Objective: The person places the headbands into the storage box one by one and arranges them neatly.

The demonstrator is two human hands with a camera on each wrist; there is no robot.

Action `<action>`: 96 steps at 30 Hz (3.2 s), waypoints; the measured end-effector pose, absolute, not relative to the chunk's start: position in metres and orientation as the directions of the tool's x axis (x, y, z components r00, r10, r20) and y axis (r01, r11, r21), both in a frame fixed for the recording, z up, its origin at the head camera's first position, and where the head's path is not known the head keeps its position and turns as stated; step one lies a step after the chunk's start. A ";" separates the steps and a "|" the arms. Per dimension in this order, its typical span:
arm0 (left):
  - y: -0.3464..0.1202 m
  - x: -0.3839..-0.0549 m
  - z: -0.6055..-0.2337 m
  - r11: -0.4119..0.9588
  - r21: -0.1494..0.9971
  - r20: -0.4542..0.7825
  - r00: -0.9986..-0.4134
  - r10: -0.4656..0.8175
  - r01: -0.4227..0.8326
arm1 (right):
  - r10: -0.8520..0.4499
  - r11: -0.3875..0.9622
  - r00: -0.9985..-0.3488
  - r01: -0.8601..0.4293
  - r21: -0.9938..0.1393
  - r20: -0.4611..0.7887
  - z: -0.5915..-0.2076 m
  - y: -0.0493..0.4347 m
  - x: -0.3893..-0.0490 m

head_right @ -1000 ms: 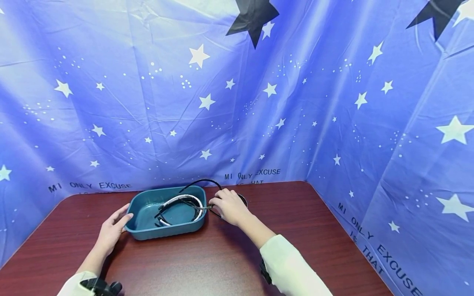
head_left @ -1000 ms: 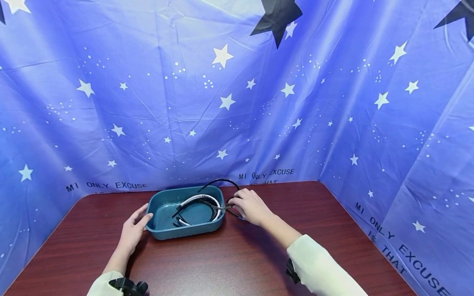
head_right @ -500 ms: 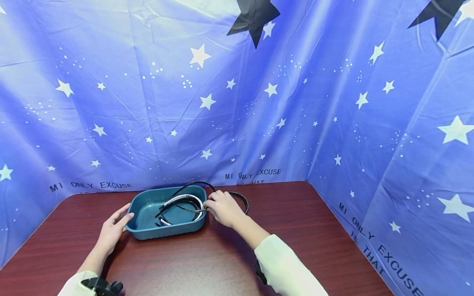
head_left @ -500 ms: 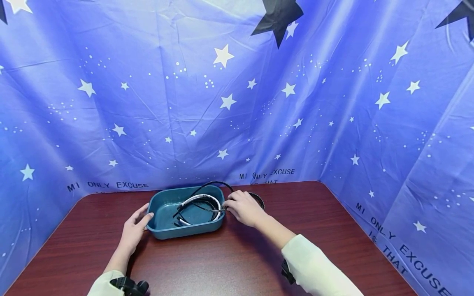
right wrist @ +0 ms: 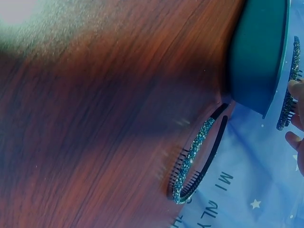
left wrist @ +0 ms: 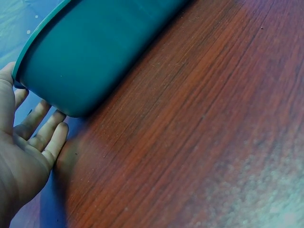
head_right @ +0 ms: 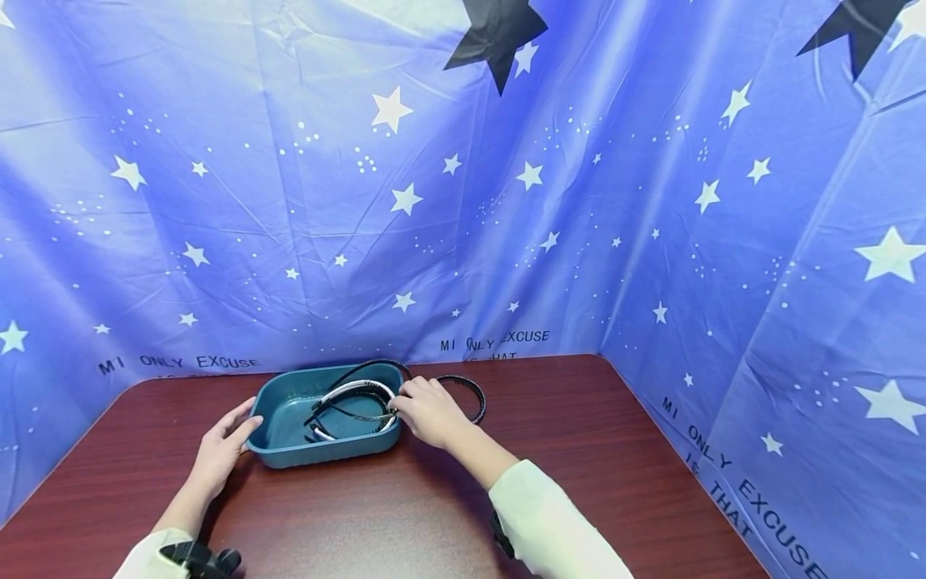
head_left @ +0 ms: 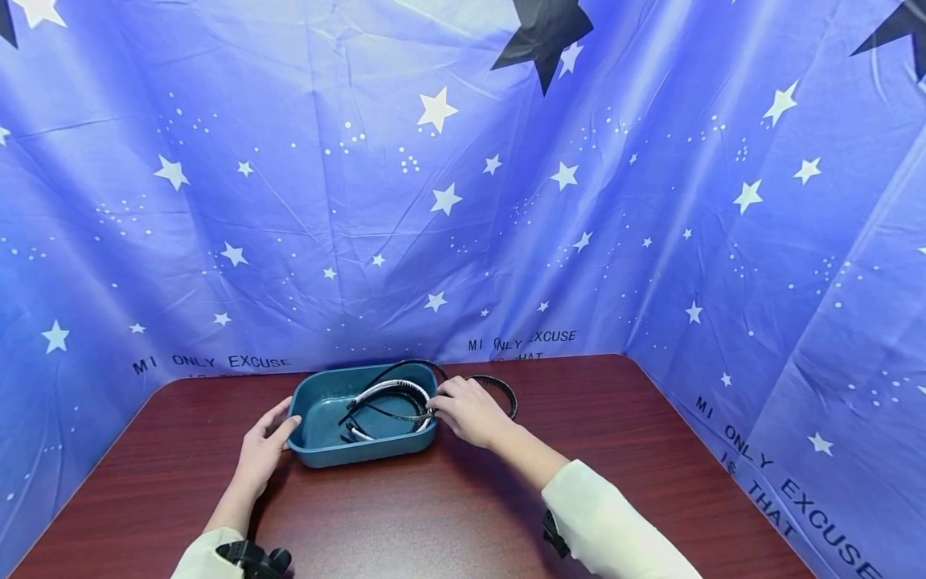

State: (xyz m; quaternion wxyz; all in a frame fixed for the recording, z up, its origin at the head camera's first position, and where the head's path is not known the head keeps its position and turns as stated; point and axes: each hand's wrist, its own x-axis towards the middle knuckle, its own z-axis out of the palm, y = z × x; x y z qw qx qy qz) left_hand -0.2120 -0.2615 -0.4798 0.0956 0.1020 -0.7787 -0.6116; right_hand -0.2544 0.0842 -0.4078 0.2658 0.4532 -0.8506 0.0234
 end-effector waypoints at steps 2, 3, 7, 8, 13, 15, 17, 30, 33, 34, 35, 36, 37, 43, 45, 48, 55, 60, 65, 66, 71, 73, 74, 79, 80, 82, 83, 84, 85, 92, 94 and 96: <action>-0.261 -0.212 -0.480 0.233 0.972 0.025 -0.960 -0.278 -0.042 | -0.761 0.586 -0.443 -0.783 0.208 0.473 -0.408 0.082 -0.254; -0.261 -0.212 -0.480 0.235 0.971 0.026 -0.960 -0.279 -0.042 | -0.762 0.584 -0.442 -0.784 0.209 0.473 -0.409 0.081 -0.254; -0.262 -0.213 -0.480 0.236 0.971 0.028 -0.960 -0.279 -0.040 | -0.761 0.587 -0.446 -0.782 0.208 0.471 -0.410 0.077 -0.253; -0.262 -0.213 -0.480 0.234 0.971 0.028 -0.960 -0.280 -0.040 | -0.760 0.589 -0.447 -0.781 0.209 0.472 -0.411 0.077 -0.253; -0.261 -0.213 -0.481 0.217 0.975 0.025 -0.958 -0.286 -0.039 | -0.763 0.586 -0.450 -0.784 0.204 0.464 -0.413 0.073 -0.252; -0.261 -0.213 -0.481 0.212 0.977 0.025 -0.958 -0.287 -0.038 | -0.765 0.587 -0.459 -0.786 0.196 0.452 -0.414 0.072 -0.252; -0.261 -0.213 -0.481 0.215 0.976 0.025 -0.958 -0.287 -0.039 | -0.766 0.589 -0.467 -0.785 0.191 0.441 -0.415 0.070 -0.252; -0.261 -0.212 -0.481 0.227 0.973 0.033 -0.955 -0.294 -0.036 | -0.780 0.594 -0.501 -0.782 0.189 0.375 -0.416 0.061 -0.247; -0.261 -0.212 -0.481 0.228 0.973 0.041 -0.956 -0.291 -0.027 | -0.780 0.595 -0.506 -0.782 0.184 0.370 -0.417 0.059 -0.247; -0.261 -0.212 -0.481 0.227 0.974 0.045 -0.956 -0.289 -0.023 | -0.780 0.595 -0.506 -0.783 0.183 0.368 -0.417 0.059 -0.248; -0.261 -0.212 -0.481 0.225 0.974 0.041 -0.956 -0.290 -0.026 | -0.780 0.595 -0.507 -0.783 0.182 0.367 -0.417 0.058 -0.248; -0.261 -0.212 -0.481 0.223 0.974 0.039 -0.956 -0.290 -0.027 | -0.780 0.595 -0.507 -0.782 0.183 0.367 -0.417 0.058 -0.248; -0.261 -0.212 -0.482 0.221 0.975 0.037 -0.956 -0.291 -0.030 | -0.779 0.596 -0.508 -0.782 0.182 0.367 -0.417 0.057 -0.248; -0.262 -0.213 -0.481 0.219 0.975 0.025 -0.956 -0.292 -0.042 | -0.779 0.596 -0.508 -0.782 0.182 0.368 -0.418 0.057 -0.248; -0.262 -0.213 -0.481 0.220 0.975 0.026 -0.957 -0.290 -0.040 | -0.778 0.598 -0.512 -0.781 0.180 0.365 -0.417 0.057 -0.248; -0.262 -0.213 -0.481 0.217 0.975 0.024 -0.957 -0.290 -0.041 | -0.775 0.604 -0.523 -0.777 0.174 0.354 -0.417 0.057 -0.248; -0.262 -0.214 -0.483 0.213 0.977 0.036 -0.955 -0.295 -0.029 | -0.773 0.612 -0.537 -0.771 0.174 0.338 -0.416 0.056 -0.248; -0.261 -0.213 -0.484 0.215 0.977 0.052 -0.954 -0.296 -0.014 | -0.773 0.617 -0.549 -0.768 0.171 0.318 -0.415 0.055 -0.246; -0.261 -0.213 -0.483 0.222 0.975 0.057 -0.954 -0.293 -0.010 | -0.774 0.618 -0.556 -0.767 0.172 0.302 -0.414 0.055 -0.246; -0.261 -0.213 -0.483 0.223 0.975 0.056 -0.955 -0.292 -0.011 | -0.774 0.619 -0.558 -0.766 0.172 0.300 -0.413 0.055 -0.246; -0.261 -0.214 -0.484 0.220 0.975 0.051 -0.955 -0.293 -0.016 | -0.771 0.624 -0.565 -0.763 0.169 0.294 -0.414 0.055 -0.247; -0.261 -0.214 -0.484 0.217 0.976 0.048 -0.955 -0.293 -0.017 | -0.771 0.625 -0.568 -0.762 0.169 0.289 -0.413 0.054 -0.247; -0.262 -0.214 -0.484 0.216 0.976 0.049 -0.955 -0.292 -0.016 | -0.771 0.625 -0.569 -0.762 0.169 0.286 -0.413 0.054 -0.247; -0.262 -0.214 -0.484 0.211 0.977 0.044 -0.956 -0.290 -0.019 | -0.768 0.632 -0.581 -0.757 0.166 0.269 -0.413 0.054 -0.246; -0.262 -0.214 -0.484 0.210 0.977 0.044 -0.956 -0.290 -0.019 | -0.767 0.634 -0.585 -0.756 0.165 0.265 -0.412 0.054 -0.246; -0.262 -0.214 -0.484 0.207 0.978 0.040 -0.956 -0.290 -0.022 | -0.765 0.636 -0.588 -0.754 0.164 0.262 -0.411 0.054 -0.246; -0.262 -0.214 -0.483 0.207 0.978 0.038 -0.956 -0.290 -0.024 | -0.765 0.636 -0.588 -0.754 0.164 0.261 -0.411 0.053 -0.246; -0.262 -0.214 -0.483 0.210 0.977 0.037 -0.956 -0.290 -0.025 | -0.766 0.635 -0.588 -0.755 0.165 0.260 -0.411 0.053 -0.245; -0.262 -0.214 -0.483 0.214 0.977 0.038 -0.957 -0.288 -0.026 | -0.767 0.634 -0.587 -0.755 0.165 0.259 -0.410 0.053 -0.245; -0.260 -0.213 -0.482 0.227 0.973 0.040 -0.957 -0.289 -0.028 | -0.773 0.623 -0.569 -0.763 0.171 0.281 -0.409 0.054 -0.245; -0.260 -0.213 -0.482 0.227 0.974 0.039 -0.957 -0.287 -0.029 | -0.772 0.625 -0.571 -0.763 0.168 0.279 -0.410 0.054 -0.245; -0.260 -0.213 -0.482 0.228 0.973 0.038 -0.959 -0.282 -0.029 | -0.771 0.626 -0.574 -0.762 0.166 0.275 -0.409 0.054 -0.245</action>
